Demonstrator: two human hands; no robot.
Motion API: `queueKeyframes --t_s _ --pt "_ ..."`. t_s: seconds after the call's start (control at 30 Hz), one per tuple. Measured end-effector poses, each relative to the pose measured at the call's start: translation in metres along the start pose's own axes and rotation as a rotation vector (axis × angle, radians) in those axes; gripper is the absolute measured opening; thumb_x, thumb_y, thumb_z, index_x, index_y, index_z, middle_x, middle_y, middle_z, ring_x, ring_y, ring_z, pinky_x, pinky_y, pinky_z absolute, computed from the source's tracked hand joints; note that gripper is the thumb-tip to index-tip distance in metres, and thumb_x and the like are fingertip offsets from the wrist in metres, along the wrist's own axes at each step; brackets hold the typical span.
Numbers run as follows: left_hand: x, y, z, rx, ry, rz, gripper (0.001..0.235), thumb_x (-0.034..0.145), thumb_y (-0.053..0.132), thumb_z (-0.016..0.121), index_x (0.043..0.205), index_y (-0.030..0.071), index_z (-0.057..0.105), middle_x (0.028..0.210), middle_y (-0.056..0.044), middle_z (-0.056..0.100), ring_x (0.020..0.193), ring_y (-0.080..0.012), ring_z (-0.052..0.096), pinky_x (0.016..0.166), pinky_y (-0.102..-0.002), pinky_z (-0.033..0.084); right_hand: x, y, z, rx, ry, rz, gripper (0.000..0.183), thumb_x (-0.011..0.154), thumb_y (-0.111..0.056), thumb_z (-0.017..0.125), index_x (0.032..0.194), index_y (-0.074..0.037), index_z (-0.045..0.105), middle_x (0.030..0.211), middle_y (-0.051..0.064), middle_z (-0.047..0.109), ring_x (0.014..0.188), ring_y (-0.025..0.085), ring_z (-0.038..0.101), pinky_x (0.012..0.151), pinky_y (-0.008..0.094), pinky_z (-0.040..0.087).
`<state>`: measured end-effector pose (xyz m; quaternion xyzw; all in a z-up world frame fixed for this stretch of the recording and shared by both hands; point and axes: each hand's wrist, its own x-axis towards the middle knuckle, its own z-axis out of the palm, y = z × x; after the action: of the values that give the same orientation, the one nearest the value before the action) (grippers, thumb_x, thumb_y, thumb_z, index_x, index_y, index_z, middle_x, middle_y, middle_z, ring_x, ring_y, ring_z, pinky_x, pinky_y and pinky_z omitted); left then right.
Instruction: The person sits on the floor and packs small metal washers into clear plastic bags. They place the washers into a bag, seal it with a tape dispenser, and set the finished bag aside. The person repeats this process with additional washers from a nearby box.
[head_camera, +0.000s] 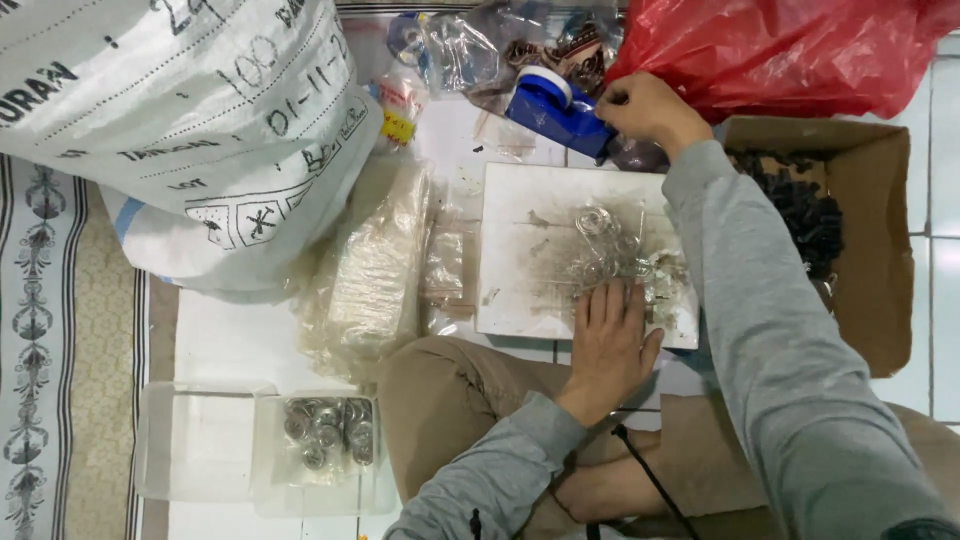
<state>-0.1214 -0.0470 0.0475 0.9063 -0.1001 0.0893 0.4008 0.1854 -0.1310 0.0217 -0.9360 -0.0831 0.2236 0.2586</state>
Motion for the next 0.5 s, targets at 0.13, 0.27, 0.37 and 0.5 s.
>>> queueKeyframes --t_s 0.13,0.27,0.37,0.5 --pt "0.001 0.000 -0.003 -0.021 -0.019 -0.004 0.061 0.090 0.025 0.060 0.136 -0.014 0.051 0.128 -0.028 0.047 0.112 -0.0410 0.043 0.106 -0.049 0.032 0.012 0.019 0.008 0.046 0.004 -0.031 0.020 0.096 -0.013 0.068 0.111 -0.001 0.075 0.091 0.011 0.072 0.070 0.020 0.064 0.069 0.033 0.054" --pt "0.002 -0.001 -0.003 -0.028 -0.004 0.014 0.061 0.088 0.023 0.063 0.134 -0.015 0.052 0.129 -0.030 0.048 0.111 -0.0408 0.044 0.104 -0.049 0.033 0.008 0.018 0.006 0.092 0.083 -0.069 0.017 0.099 -0.013 0.069 0.109 -0.001 0.074 0.093 0.010 0.073 0.074 0.020 0.065 0.070 0.035 0.055" --pt "0.002 0.000 -0.005 -0.028 0.001 0.018 0.062 0.086 0.021 0.065 0.135 -0.014 0.051 0.129 -0.029 0.048 0.112 -0.0402 0.045 0.104 -0.048 0.033 0.003 0.017 0.001 0.071 0.100 -0.084 0.015 0.099 -0.012 0.068 0.108 -0.001 0.074 0.094 0.010 0.073 0.074 0.021 0.066 0.071 0.035 0.055" --pt "0.003 0.000 -0.005 -0.016 0.011 0.021 0.060 0.085 0.020 0.066 0.134 -0.013 0.053 0.130 -0.030 0.049 0.115 -0.0416 0.046 0.108 -0.050 0.033 0.002 0.021 0.002 0.038 0.114 -0.103 0.016 0.098 -0.011 0.071 0.109 0.000 0.075 0.095 0.011 0.074 0.077 0.021 0.066 0.073 0.034 0.054"
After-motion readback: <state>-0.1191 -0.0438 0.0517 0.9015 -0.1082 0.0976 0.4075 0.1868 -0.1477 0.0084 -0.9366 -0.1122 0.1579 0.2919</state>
